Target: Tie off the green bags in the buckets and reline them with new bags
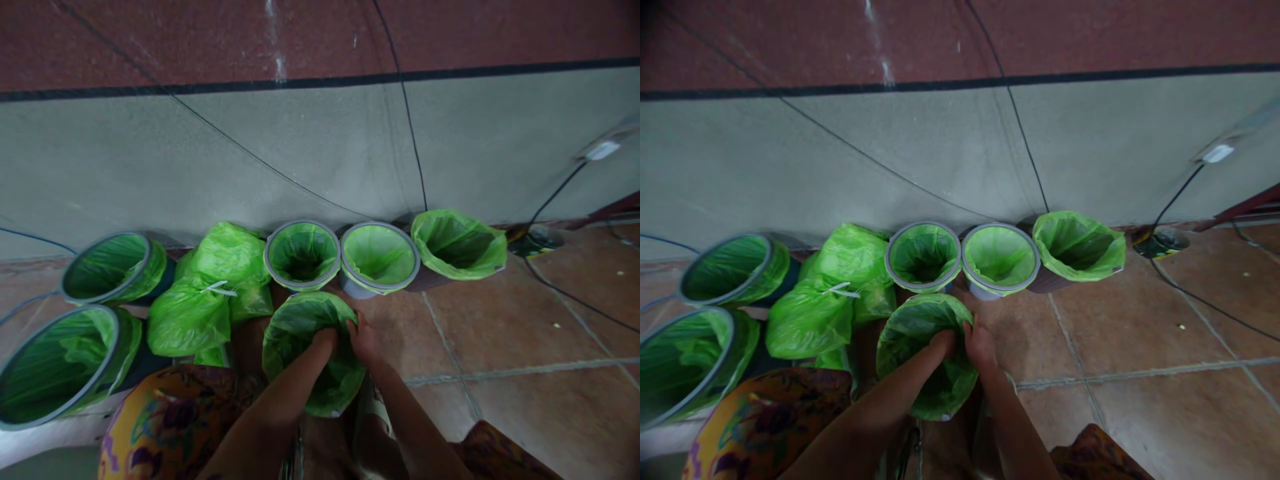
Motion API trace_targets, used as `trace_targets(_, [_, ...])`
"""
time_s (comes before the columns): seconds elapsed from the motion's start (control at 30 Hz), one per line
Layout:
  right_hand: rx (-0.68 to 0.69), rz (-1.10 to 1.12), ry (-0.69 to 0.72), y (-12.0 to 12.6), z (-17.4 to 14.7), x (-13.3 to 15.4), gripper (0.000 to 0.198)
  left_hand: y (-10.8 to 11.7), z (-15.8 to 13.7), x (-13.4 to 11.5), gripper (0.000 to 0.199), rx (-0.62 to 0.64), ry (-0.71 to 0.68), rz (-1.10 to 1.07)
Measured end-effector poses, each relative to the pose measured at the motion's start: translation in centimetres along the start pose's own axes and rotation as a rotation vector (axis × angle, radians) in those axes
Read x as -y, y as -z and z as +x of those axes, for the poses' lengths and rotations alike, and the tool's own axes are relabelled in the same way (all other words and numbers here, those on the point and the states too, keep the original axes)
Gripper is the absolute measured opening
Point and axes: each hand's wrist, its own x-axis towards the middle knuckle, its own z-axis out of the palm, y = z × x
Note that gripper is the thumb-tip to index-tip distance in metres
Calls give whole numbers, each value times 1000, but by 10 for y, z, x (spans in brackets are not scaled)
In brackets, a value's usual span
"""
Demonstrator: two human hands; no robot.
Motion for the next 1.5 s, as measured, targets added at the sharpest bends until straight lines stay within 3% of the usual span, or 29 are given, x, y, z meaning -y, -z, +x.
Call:
trace_targets(0.07, [-64, 31, 19, 10, 7, 4, 51, 21, -14, 2, 7, -87, -32, 107])
trace_targets(0.17, [-131, 81, 106, 24, 30, 17, 50, 61, -29, 0, 29, -346, -74, 201])
trace_targets(0.23, [-92, 87, 185, 26, 49, 29, 49, 85, -29, -4, 34, -548, -110, 193])
trace_targets(0.3, [5, 73, 266, 20, 64, 39, 46, 102, -22, -6, 31, -636, -158, 226])
trace_targets(0.43, [157, 0, 399, -1, 75, 44, 34, 112, -7, 2, 31, -544, -177, 330])
trace_targets(0.53, [168, -66, 401, -10, 75, 42, 28, 109, -4, 16, 32, -491, -178, 367])
trace_targets(0.67, [179, -112, 357, -3, 71, 41, 27, 110, -8, 33, 36, -450, -119, 386])
trace_targets(0.77, [146, -145, 210, 2, 49, 33, 31, 114, -17, 41, 49, -479, -93, 361])
trace_targets(0.87, [10, -145, -20, -7, 4, 16, 40, 117, -29, 51, 63, -547, -50, 274])
trace_targets(0.97, [-72, -120, -221, -22, -50, 2, 50, 119, -38, 62, 63, -574, -6, 170])
trace_targets(1.07, [-121, -85, -279, -22, -77, 1, 58, 116, -39, 71, 53, -556, -34, 122])
trace_targets(1.2, [-257, -3, -76, 1, -46, 21, 53, 107, -34, 75, 33, -541, -203, 112])
trace_targets(1.33, [-124, 71, 156, 10, 0, 44, 37, 102, -30, 79, 23, -616, -276, 61])
trace_targets(1.43, [-15, 137, 264, 0, 10, 46, 29, 102, -29, 87, 19, -650, -327, 35])
trace_targets(1.5, [-38, 179, 265, -7, 7, 40, 25, 103, -31, 94, 19, -660, -347, 54])
